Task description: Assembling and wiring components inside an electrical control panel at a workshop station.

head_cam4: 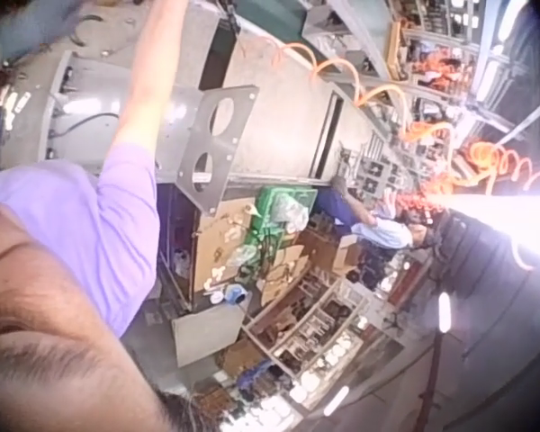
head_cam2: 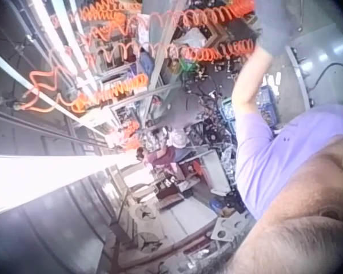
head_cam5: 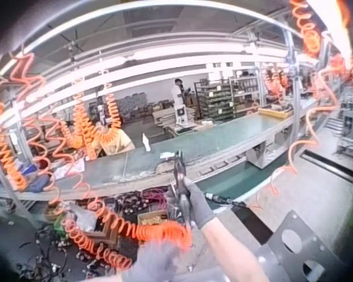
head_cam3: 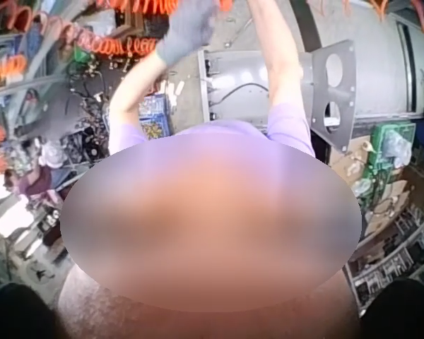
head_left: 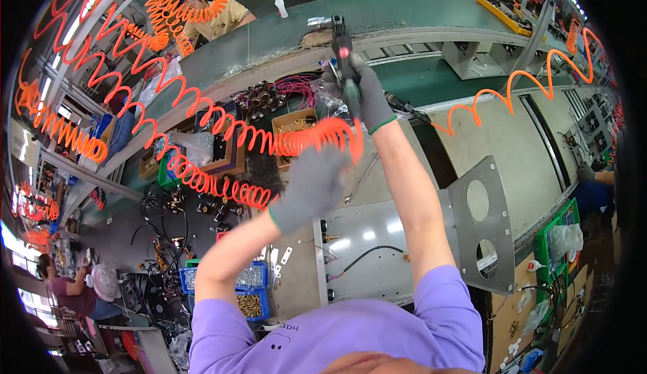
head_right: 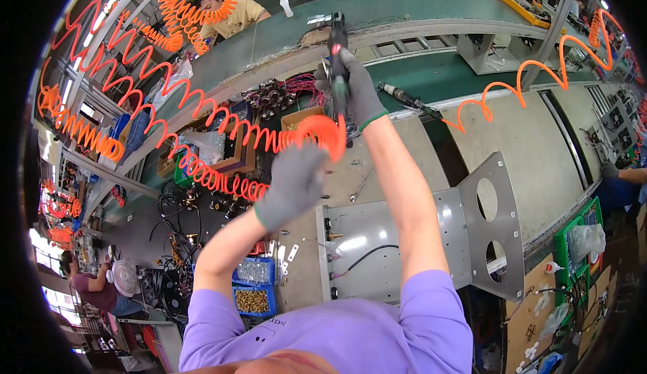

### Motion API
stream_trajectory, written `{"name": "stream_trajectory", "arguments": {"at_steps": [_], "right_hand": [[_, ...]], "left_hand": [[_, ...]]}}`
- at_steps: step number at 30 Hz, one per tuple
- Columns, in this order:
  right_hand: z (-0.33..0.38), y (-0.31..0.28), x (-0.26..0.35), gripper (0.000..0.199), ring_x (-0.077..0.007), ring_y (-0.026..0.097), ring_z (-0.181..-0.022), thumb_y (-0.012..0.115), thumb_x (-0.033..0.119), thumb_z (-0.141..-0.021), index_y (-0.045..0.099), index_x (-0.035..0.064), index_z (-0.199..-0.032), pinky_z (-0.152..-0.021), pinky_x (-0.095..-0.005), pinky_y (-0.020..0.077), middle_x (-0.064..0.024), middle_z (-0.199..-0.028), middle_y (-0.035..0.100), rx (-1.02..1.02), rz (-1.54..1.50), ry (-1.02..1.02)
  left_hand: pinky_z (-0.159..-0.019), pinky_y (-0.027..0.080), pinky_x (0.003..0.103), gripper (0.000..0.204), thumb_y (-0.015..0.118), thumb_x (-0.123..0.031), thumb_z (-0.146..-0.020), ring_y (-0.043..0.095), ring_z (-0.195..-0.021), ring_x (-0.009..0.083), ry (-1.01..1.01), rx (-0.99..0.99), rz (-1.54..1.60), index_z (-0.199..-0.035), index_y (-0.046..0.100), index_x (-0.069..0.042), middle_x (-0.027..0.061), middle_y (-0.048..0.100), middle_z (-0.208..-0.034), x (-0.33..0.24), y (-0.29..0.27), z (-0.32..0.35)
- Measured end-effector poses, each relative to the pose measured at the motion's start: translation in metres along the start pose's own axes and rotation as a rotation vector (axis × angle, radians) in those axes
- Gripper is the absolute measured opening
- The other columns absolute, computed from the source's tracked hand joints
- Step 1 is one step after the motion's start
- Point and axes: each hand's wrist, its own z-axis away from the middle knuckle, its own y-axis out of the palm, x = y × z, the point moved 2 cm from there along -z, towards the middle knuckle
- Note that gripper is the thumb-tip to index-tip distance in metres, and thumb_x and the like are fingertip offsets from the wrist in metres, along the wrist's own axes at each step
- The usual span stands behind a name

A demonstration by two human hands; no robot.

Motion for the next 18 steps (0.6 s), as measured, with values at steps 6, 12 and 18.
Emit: {"name": "stream_trajectory", "arguments": {"at_steps": [6, 12, 18], "right_hand": [[0.113, -0.02, -0.063, 0.022, -0.0181, 0.059, -0.056, 0.061, 0.027, -0.077, 0.053, 0.0068, -0.084, -0.051, -0.0328, 0.0499, -0.0076, -0.069, 0.058, -0.028, 0.169, 0.333], [0.256, -0.096, -0.141, 0.02, -0.0286, 0.063, -0.065, 0.059, 0.014, -0.072, 0.055, 0.0001, -0.085, -0.056, -0.0422, 0.0545, -0.0123, -0.068, 0.058, -0.203, 0.01, 0.592], [0.334, -0.137, -0.203, 0.02, -0.0264, 0.062, -0.065, 0.056, 0.015, -0.071, 0.054, -0.0005, -0.083, -0.061, -0.0395, 0.0526, -0.0108, -0.071, 0.059, -0.43, 0.004, 0.706]], "left_hand": [[-0.069, 0.047, 0.039, 0.023, 0.057, -0.015, -0.075, 0.057, -0.079, 0.0277, 0.372, 0.155, 0.301, -0.098, 0.06, -0.012, 0.0042, 0.056, -0.087, -0.074, -0.01, 0.127], [-0.058, 0.043, 0.03, 0.013, 0.052, -0.014, -0.086, 0.051, -0.062, 0.0174, -0.768, -0.295, 0.366, -0.092, 0.057, -0.003, 0.0068, 0.054, -0.073, -0.007, 0.043, 0.303], [-0.075, 0.045, 0.035, 0.025, 0.052, -0.016, -0.085, 0.058, -0.085, 0.0251, -1.04, 0.041, 0.574, -0.104, 0.059, -0.002, 0.0131, 0.061, -0.092, 0.041, 0.149, 0.391]]}}
